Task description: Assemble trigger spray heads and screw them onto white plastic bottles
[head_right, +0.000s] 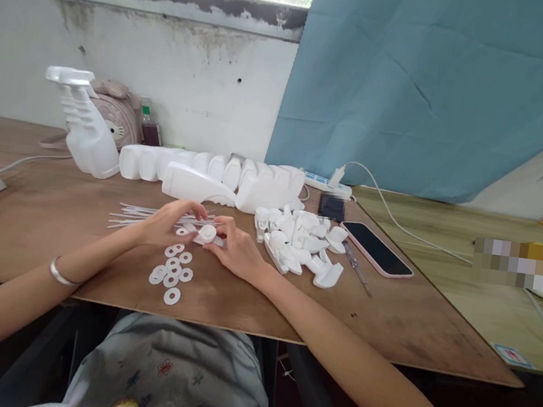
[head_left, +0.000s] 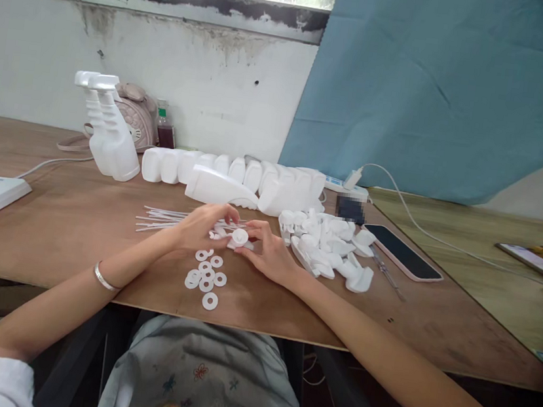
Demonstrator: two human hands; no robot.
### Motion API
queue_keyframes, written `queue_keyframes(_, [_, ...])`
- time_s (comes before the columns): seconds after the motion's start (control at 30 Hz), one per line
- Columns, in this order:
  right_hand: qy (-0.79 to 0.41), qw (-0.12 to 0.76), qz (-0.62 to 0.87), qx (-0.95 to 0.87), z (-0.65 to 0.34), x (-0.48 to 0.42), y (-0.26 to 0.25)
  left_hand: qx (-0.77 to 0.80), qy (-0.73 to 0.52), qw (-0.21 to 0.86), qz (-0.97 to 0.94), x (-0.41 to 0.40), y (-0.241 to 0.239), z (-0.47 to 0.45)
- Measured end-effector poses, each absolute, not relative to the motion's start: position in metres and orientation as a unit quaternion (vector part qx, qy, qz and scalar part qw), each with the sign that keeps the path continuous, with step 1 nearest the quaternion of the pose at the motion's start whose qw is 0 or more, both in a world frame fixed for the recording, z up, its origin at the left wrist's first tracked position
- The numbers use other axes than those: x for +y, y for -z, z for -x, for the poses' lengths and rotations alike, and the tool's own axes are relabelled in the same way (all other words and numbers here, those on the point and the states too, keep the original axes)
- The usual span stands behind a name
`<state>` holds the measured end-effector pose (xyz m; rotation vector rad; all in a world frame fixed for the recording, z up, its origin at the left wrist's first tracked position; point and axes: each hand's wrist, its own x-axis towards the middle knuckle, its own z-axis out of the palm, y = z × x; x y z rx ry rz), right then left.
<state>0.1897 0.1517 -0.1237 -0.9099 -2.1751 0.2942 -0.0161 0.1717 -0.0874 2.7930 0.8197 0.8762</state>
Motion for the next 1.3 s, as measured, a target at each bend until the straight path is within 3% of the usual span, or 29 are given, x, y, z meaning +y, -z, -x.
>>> queue_keyframes(0.1, [-0.115, 0.375, 0.408, -0.824, -0.190, 0.154, 0.124, 0.388, -0.274, 0.051, -0.878, 0.182, 0.076, 0.036])
queue_keyframes(0.3, [-0.099, 0.392, 0.448, -0.798, -0.190, 0.159, 0.126, 0.502, 0.008, 0.135, -0.854, 0.199, 0.071, 0.067])
queue_keyframes(0.7, [-0.100, 0.390, 0.414, -0.816, -0.188, 0.159, 0.128, 0.485, 0.030, 0.159, -0.859, 0.197, 0.067, 0.068])
queue_keyframes(0.9, [-0.105, 0.386, 0.402, -0.824, -0.173, 0.160, 0.131, 0.491, -0.097, 0.241, -0.832, 0.198, 0.053, 0.079])
queue_keyframes(1.1, [-0.116, 0.376, 0.390, -0.833, -0.165, 0.157, 0.129, 0.383, -0.357, 0.379, -0.763, 0.195, 0.056, 0.061])
queue_keyframes(1.3, [-0.131, 0.376, 0.351, -0.847, -0.164, 0.149, 0.124, 0.311, -0.554, 0.418, -0.649, 0.187, 0.057, 0.042])
